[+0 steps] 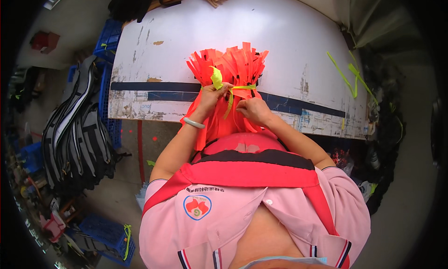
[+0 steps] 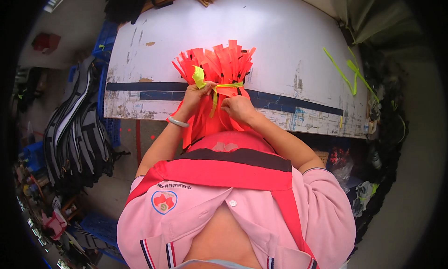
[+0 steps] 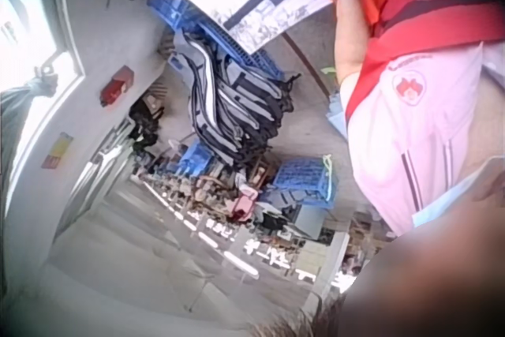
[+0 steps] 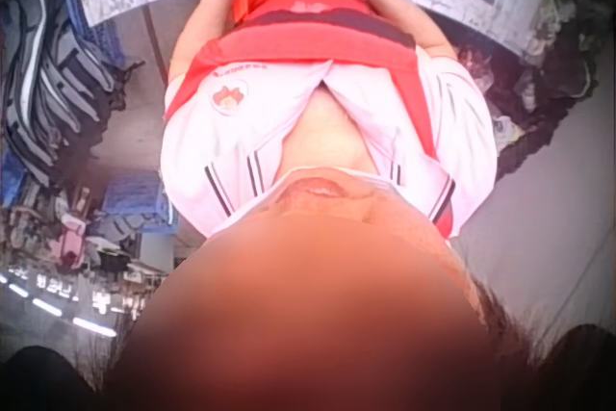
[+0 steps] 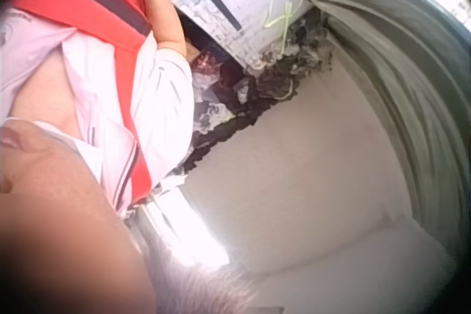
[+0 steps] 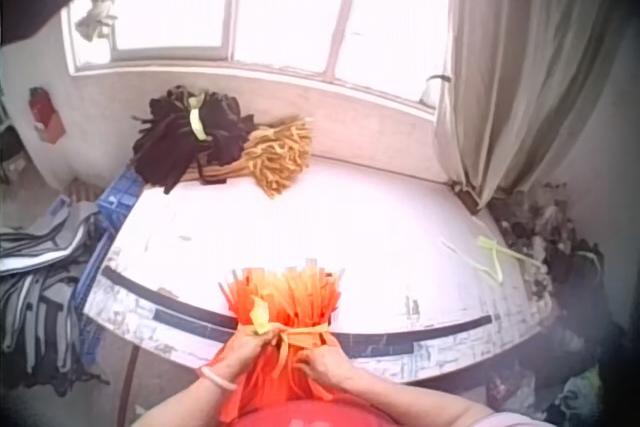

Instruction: Bundling orange fabric strips with a yellow ribbon and recording notes in a logbook.

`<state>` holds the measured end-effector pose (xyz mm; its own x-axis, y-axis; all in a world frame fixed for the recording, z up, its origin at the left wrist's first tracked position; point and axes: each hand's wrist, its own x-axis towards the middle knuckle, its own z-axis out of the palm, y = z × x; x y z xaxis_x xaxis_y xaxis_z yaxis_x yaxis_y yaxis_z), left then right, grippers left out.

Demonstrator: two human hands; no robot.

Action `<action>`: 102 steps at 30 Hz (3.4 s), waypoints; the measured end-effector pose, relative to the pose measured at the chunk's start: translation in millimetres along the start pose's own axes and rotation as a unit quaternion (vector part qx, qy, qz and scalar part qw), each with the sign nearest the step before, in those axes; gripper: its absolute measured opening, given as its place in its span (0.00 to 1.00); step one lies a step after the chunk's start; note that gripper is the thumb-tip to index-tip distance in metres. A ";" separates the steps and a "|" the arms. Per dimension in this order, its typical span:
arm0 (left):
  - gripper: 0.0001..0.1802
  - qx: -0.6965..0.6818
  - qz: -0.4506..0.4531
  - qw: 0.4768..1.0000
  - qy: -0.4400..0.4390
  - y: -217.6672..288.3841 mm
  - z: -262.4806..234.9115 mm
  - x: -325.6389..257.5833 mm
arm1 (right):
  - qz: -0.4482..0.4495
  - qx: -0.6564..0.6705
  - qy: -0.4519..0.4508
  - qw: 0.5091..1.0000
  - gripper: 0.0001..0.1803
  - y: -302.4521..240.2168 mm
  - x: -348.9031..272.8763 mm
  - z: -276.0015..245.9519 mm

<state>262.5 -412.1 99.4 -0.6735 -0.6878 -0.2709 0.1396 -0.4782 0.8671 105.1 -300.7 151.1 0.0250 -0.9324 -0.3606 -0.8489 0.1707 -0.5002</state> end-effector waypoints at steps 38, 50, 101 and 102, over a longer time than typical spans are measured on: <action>0.12 0.087 -0.033 0.994 -0.063 -2.9 1.8 -0.1 | 0.008 0.003 0.350 0.937 0.16 44.0 59.1 14.3; 0.12 0.089 -0.013 0.995 -0.036 -13.8 0.5 -3.2 | 0.089 0.213 0.004 0.973 0.14 52.2 62.4 -21.6; 0.12 0.071 0.030 0.996 -0.035 -21.1 -4.6 -1.5 | 0.019 0.012 0.086 0.996 0.14 13.1 92.2 -30.9; 0.12 0.074 0.036 0.996 -0.038 -20.5 -3.7 -1.8 | 0.017 0.026 0.146 0.989 0.13 14.7 95.8 -38.4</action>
<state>263.5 -403.0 80.6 -0.7190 -0.6717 -0.1784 0.0843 -0.3391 0.9370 74.7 -399.7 139.4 -0.1637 -0.9767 -0.1388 -0.8186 0.2130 -0.5334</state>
